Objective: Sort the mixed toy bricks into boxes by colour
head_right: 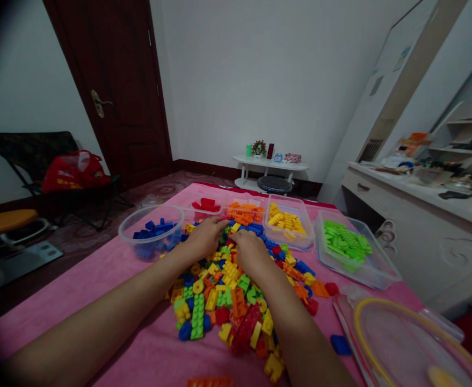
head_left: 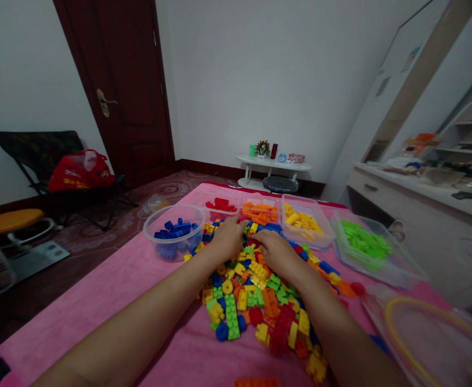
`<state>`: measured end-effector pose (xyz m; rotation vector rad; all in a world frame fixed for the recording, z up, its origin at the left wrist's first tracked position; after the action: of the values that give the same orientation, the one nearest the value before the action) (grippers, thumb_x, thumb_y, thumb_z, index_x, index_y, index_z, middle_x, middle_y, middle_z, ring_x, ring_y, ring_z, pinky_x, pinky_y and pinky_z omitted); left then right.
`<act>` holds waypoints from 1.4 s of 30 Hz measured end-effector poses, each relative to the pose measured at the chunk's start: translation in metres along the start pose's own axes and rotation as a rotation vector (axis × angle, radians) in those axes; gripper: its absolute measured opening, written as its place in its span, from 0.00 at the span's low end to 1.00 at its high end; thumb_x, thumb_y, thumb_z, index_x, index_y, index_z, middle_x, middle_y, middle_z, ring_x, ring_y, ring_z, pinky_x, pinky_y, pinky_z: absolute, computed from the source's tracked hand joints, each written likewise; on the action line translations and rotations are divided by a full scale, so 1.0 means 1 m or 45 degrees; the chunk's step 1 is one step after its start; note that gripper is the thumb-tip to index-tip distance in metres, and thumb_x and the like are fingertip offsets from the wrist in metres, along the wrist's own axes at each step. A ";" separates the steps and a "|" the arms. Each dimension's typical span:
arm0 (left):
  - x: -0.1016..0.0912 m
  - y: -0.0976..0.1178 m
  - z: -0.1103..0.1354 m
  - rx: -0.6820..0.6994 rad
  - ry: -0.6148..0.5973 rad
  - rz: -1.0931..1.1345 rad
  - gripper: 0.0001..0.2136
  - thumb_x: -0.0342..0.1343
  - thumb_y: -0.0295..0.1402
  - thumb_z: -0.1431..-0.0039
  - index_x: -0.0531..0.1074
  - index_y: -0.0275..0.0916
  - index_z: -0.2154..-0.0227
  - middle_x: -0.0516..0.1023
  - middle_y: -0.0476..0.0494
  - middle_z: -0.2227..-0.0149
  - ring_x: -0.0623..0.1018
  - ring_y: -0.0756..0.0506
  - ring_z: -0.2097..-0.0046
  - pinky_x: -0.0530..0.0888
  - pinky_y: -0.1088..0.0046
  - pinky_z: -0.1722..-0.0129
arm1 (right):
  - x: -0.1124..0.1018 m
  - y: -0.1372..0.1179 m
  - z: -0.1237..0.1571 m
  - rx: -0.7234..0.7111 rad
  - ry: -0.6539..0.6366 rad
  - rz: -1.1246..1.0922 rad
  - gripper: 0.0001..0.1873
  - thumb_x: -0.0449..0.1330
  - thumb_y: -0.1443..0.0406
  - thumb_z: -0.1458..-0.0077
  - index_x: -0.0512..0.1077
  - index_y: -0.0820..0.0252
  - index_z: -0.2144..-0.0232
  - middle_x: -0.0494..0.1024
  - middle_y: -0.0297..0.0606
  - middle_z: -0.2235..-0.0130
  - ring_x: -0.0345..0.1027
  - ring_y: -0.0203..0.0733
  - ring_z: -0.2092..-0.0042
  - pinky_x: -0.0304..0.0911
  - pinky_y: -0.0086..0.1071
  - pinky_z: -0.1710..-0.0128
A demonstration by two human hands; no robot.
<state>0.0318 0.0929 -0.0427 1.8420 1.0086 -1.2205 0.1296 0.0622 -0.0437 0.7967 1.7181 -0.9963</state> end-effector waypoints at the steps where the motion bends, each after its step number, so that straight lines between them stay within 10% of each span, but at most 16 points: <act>1: 0.001 -0.004 0.000 -0.050 -0.022 0.017 0.20 0.46 0.28 0.44 0.64 0.43 0.47 0.70 0.37 0.52 0.72 0.42 0.53 0.69 0.65 0.55 | -0.003 0.001 0.000 0.025 0.013 0.013 0.19 0.50 0.74 0.51 0.72 0.59 0.58 0.73 0.43 0.56 0.64 0.42 0.53 0.56 0.33 0.52; 8: 0.003 -0.010 -0.001 -0.089 -0.092 0.155 0.15 0.50 0.30 0.46 0.71 0.45 0.55 0.76 0.44 0.59 0.74 0.44 0.55 0.69 0.70 0.57 | -0.024 0.002 0.002 0.089 0.102 0.031 0.06 0.57 0.70 0.56 0.72 0.58 0.72 0.74 0.36 0.66 0.66 0.39 0.62 0.56 0.29 0.63; 15: -0.037 -0.012 0.001 -0.025 -0.106 0.175 0.13 0.51 0.29 0.50 0.77 0.44 0.62 0.78 0.44 0.63 0.76 0.43 0.61 0.70 0.70 0.62 | -0.056 0.039 0.008 0.325 0.354 0.017 0.18 0.52 0.63 0.49 0.69 0.58 0.56 0.75 0.38 0.67 0.68 0.40 0.67 0.59 0.30 0.68; 20: -0.066 -0.013 0.015 -0.076 -0.283 -0.208 0.14 0.58 0.32 0.57 0.77 0.40 0.64 0.77 0.35 0.62 0.75 0.34 0.59 0.72 0.60 0.63 | -0.039 0.050 0.007 0.279 0.109 0.108 0.20 0.51 0.64 0.50 0.72 0.56 0.54 0.75 0.42 0.56 0.68 0.45 0.56 0.60 0.35 0.58; 27: -0.048 -0.006 0.026 -0.081 -0.526 -0.326 0.14 0.56 0.22 0.58 0.76 0.38 0.65 0.77 0.33 0.61 0.76 0.36 0.59 0.73 0.62 0.62 | -0.015 0.048 0.011 0.232 -0.103 0.137 0.24 0.52 0.73 0.56 0.73 0.50 0.57 0.74 0.38 0.54 0.67 0.44 0.54 0.58 0.33 0.58; 37: -0.047 -0.009 0.016 -0.056 -0.330 -0.122 0.11 0.54 0.26 0.56 0.77 0.39 0.69 0.78 0.38 0.67 0.76 0.41 0.64 0.70 0.69 0.65 | -0.036 0.059 0.013 0.436 0.004 0.107 0.10 0.58 0.66 0.57 0.71 0.58 0.68 0.75 0.39 0.66 0.66 0.42 0.63 0.55 0.29 0.67; 42: -0.052 -0.009 0.004 -0.075 -0.064 0.675 0.09 0.52 0.34 0.51 0.74 0.34 0.77 0.71 0.47 0.80 0.68 0.52 0.77 0.64 0.78 0.76 | -0.059 0.030 0.009 0.290 0.226 -0.347 0.18 0.53 0.63 0.50 0.70 0.59 0.56 0.73 0.37 0.69 0.66 0.38 0.69 0.59 0.30 0.69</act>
<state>0.0086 0.0817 0.0041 1.8587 0.4715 -0.8964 0.1784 0.0638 0.0025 0.8305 1.9242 -1.3591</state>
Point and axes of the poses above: each hand's wrist, its own z-axis away from the middle knuckle, its own x-axis out of the palm, y = z × x, the point moved 8 cm from there along -z, towards the middle knuckle
